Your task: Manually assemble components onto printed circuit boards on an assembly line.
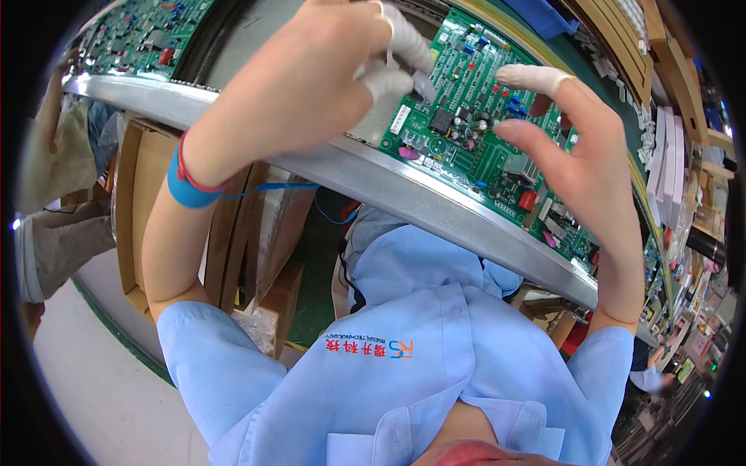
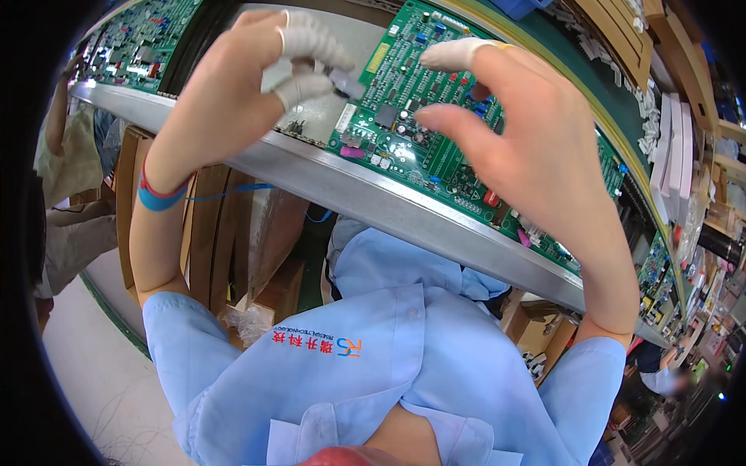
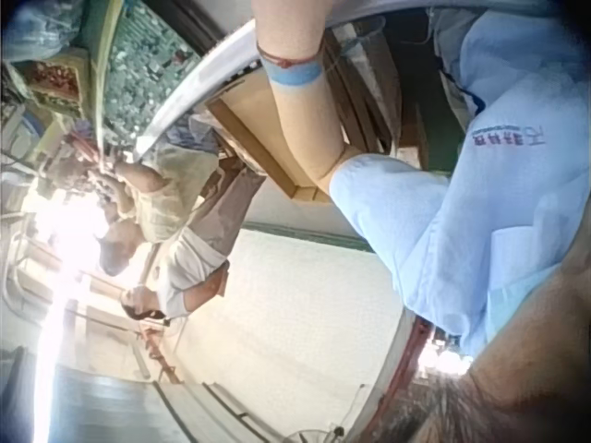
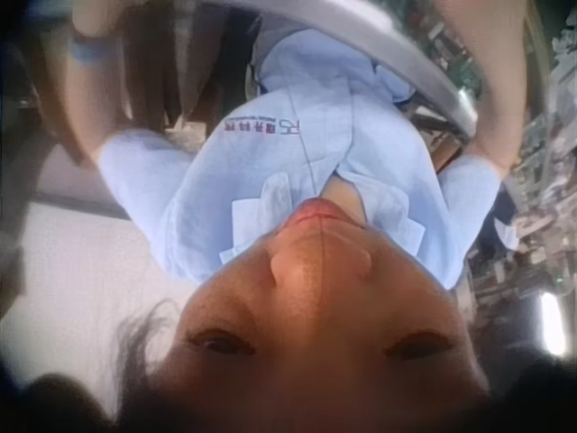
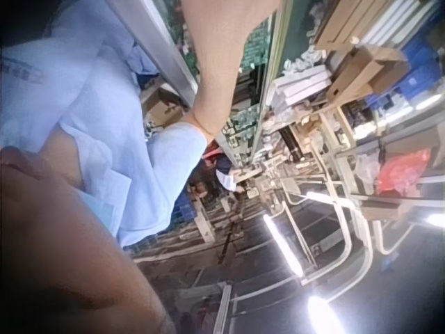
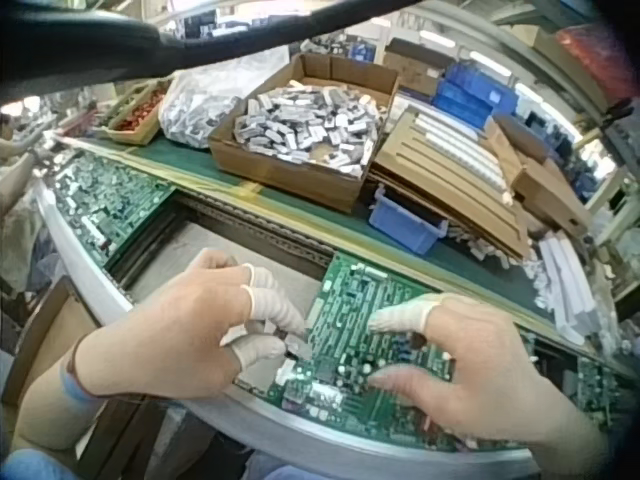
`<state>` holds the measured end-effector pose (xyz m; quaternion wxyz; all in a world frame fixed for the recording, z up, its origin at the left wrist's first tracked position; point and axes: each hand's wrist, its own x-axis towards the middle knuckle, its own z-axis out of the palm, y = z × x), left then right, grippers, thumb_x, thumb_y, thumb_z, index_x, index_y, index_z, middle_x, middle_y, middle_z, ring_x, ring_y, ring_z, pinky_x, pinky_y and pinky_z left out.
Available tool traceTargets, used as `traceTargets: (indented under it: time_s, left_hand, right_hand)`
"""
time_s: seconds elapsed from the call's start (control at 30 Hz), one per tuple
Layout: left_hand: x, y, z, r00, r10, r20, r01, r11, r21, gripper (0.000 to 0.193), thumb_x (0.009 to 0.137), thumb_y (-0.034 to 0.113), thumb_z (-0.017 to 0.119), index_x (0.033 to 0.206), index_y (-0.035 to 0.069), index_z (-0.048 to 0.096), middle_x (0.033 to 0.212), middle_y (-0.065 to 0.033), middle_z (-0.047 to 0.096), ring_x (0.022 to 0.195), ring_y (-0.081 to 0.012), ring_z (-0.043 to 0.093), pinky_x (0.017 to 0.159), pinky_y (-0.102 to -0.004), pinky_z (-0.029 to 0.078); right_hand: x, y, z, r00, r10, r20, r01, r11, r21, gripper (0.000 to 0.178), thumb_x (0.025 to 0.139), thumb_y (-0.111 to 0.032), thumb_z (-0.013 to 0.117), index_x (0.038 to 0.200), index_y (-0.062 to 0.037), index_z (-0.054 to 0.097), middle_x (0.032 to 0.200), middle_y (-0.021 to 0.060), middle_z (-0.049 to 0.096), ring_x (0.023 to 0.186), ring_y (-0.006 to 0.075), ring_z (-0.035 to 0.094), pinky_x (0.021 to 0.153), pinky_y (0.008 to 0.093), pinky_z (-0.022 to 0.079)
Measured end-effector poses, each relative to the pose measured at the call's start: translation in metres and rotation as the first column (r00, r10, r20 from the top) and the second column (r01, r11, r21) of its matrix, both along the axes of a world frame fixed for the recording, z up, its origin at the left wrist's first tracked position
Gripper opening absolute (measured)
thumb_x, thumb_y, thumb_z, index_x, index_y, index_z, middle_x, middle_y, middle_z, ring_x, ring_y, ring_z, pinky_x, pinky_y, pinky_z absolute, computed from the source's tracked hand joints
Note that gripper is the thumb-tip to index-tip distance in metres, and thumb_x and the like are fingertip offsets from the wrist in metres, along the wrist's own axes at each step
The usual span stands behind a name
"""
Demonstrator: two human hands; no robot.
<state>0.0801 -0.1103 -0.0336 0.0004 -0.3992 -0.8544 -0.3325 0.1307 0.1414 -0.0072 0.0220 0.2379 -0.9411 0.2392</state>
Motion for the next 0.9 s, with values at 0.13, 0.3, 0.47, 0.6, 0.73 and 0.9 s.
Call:
traceTargets:
  time_s: [0.13, 0.3, 0.47, 0.6, 0.73, 0.9]
  left_hand:
    - [0.007, 0.008, -0.015, 0.987, -0.102, -0.123, 0.087, 0.989, -0.12, 0.019, 0.076, 0.002, 0.073, 0.094, 0.008, 0.069, 0.082, -0.0045, 0.063, 0.075, -0.0218, 0.058, 0.09, -0.038, 0.038]
    - [0.003, 0.016, -0.015, 0.981, -0.153, -0.115, 0.125, 0.967, -0.222, 0.021, 0.074, 0.001, 0.073, 0.094, 0.006, 0.07, 0.085, -0.005, 0.064, 0.078, -0.0235, 0.058, 0.091, -0.0403, 0.037]
    - [0.008, 0.03, -0.003, 0.963, -0.189, -0.194, 0.131, 0.952, -0.275, 0.021, 0.073, 0.002, 0.073, 0.094, 0.006, 0.07, 0.088, -0.0061, 0.065, 0.081, -0.0244, 0.059, 0.094, -0.042, 0.037]
    - [0.015, 0.033, 0.003, 0.958, -0.186, -0.218, 0.096, 0.925, -0.367, 0.021, 0.073, 0.002, 0.073, 0.093, 0.007, 0.071, 0.091, -0.0057, 0.066, 0.082, -0.025, 0.06, 0.097, -0.0436, 0.037]
    - [0.016, 0.036, 0.004, 0.956, -0.202, -0.212, 0.109, 0.917, -0.385, 0.022, 0.073, 0.002, 0.073, 0.094, 0.008, 0.071, 0.091, -0.0052, 0.066, 0.082, -0.0253, 0.06, 0.098, -0.0436, 0.037]
    - [0.012, 0.045, 0.008, 0.945, -0.241, -0.221, 0.123, 0.887, -0.445, 0.018, 0.072, 0.003, 0.072, 0.09, 0.007, 0.072, 0.09, -0.0059, 0.065, 0.079, -0.0264, 0.059, 0.097, -0.0435, 0.038]
  right_hand:
    - [0.011, 0.027, -0.003, 0.985, -0.054, 0.162, 0.073, 0.99, -0.118, 0.038, 0.076, -0.009, 0.076, 0.113, -0.0051, 0.066, 0.105, 0.0049, 0.067, 0.082, 0.0142, 0.055, 0.076, 0.0269, 0.045]
    - [0.02, 0.049, -0.006, 0.975, -0.085, 0.207, 0.123, 0.976, -0.179, 0.035, 0.078, -0.005, 0.073, 0.112, -0.0021, 0.066, 0.107, 0.0053, 0.066, 0.083, 0.014, 0.054, 0.079, 0.0265, 0.044]
    - [0.024, 0.064, -0.005, 0.965, -0.131, 0.227, 0.163, 0.978, -0.13, 0.034, 0.081, -0.004, 0.071, 0.114, -0.0014, 0.066, 0.11, 0.0059, 0.067, 0.086, 0.0138, 0.054, 0.083, 0.0265, 0.044]
    - [0.028, 0.076, -0.012, 0.974, -0.116, 0.194, 0.146, 0.978, -0.148, 0.032, 0.082, -0.006, 0.071, 0.114, -0.0023, 0.066, 0.11, 0.0047, 0.067, 0.085, 0.0127, 0.054, 0.079, 0.0241, 0.043]
    - [0.031, 0.082, -0.013, 0.967, -0.14, 0.21, 0.17, 0.976, -0.132, 0.032, 0.082, -0.006, 0.071, 0.114, -0.0029, 0.066, 0.11, 0.0039, 0.067, 0.085, 0.0115, 0.053, 0.077, 0.0231, 0.042]
    - [0.032, 0.092, -0.018, 0.972, -0.189, 0.137, 0.216, 0.952, -0.219, 0.028, 0.08, -0.012, 0.073, 0.107, -0.0072, 0.07, 0.09, -0.0008, 0.065, 0.076, 0.0094, 0.051, 0.065, 0.0233, 0.036]
